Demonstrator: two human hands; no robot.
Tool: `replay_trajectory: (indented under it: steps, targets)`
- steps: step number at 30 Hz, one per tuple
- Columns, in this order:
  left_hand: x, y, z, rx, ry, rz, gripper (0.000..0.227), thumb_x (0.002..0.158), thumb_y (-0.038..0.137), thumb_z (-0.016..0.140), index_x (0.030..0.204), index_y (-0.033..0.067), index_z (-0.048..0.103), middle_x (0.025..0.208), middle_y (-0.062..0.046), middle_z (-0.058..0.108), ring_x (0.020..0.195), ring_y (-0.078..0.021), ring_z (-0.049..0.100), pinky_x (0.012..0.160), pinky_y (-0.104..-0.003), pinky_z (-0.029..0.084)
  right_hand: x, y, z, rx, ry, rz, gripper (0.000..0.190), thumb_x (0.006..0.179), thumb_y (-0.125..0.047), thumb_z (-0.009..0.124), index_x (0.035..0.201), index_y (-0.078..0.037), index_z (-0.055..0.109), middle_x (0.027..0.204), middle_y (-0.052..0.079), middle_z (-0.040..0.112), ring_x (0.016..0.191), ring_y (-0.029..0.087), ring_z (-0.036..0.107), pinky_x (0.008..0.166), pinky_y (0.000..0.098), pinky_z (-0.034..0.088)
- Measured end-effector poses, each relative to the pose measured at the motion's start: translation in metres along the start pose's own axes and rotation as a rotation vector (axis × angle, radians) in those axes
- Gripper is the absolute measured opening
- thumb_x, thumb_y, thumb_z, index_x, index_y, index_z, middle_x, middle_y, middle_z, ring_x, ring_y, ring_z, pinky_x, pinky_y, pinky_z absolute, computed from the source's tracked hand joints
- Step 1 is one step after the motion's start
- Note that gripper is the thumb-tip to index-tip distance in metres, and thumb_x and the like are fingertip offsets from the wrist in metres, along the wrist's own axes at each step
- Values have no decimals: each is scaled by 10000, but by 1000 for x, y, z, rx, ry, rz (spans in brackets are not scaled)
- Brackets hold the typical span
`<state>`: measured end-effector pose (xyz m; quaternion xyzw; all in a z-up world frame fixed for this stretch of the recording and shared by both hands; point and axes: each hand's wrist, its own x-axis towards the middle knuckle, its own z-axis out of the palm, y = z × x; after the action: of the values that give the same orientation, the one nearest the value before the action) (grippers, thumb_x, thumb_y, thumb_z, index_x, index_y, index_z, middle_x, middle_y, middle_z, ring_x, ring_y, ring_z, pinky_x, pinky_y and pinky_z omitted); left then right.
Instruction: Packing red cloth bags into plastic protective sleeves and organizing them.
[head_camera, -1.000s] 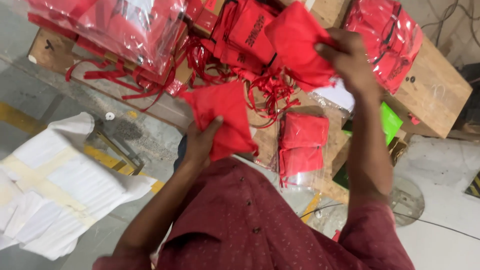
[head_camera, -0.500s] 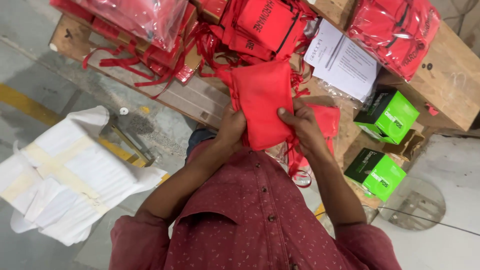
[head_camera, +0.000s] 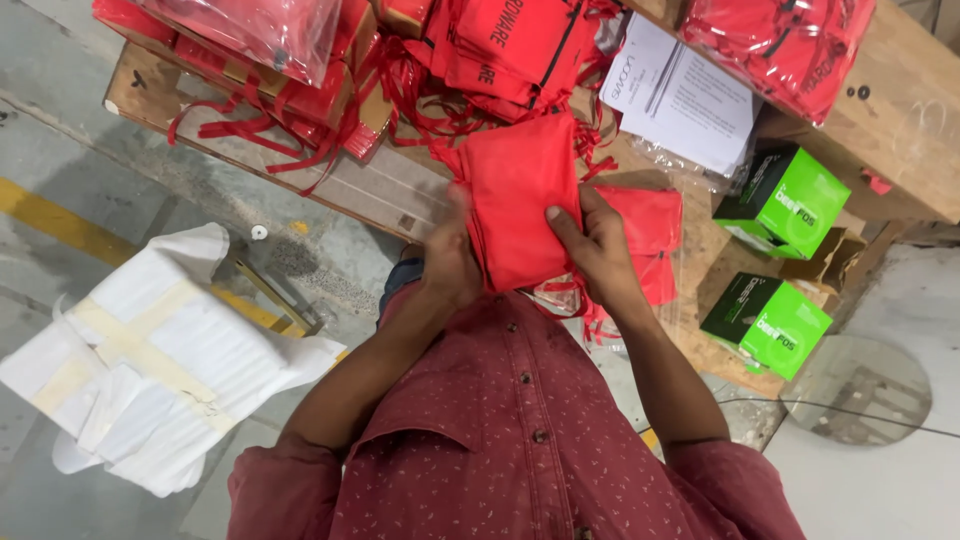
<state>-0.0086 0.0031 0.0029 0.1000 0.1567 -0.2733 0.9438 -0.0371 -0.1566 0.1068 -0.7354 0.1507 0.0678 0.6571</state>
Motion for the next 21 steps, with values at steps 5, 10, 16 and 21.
replay_trajectory:
  steps: [5,10,16,21]
  targets:
    - [-12,6,25,320,24,63,393,939,96,725,1298,-17,610,1207,-129,714,1063,-221,705,944,-400,570,-18,-16,6,-187,82,-115,322,1031,-128,667,1294,37,583,1172,84,686,1045,118,650,905,295,556]
    - [-7,15,34,416,16,219,335,933,77,745,1246,-1,655,1159,-85,733,1018,-167,701,907,-347,574,-45,-10,3,-386,365,-411,550,971,-170,710,1406,30,439,1237,93,599,1108,170,622,916,312,539]
    - [5,27,37,411,-14,313,292,963,62,738,1231,-25,663,1155,-81,727,1013,-154,687,915,-338,562,-80,70,-25,-157,25,15,608,933,-136,714,1444,26,426,911,2,609,754,90,569,662,230,481]
    - [13,49,35,391,25,419,275,955,38,728,1214,-17,654,1135,-86,726,991,-161,698,898,-343,579,-124,48,-82,-581,87,178,252,975,-168,677,1179,-26,718,673,37,601,594,88,525,540,275,446]
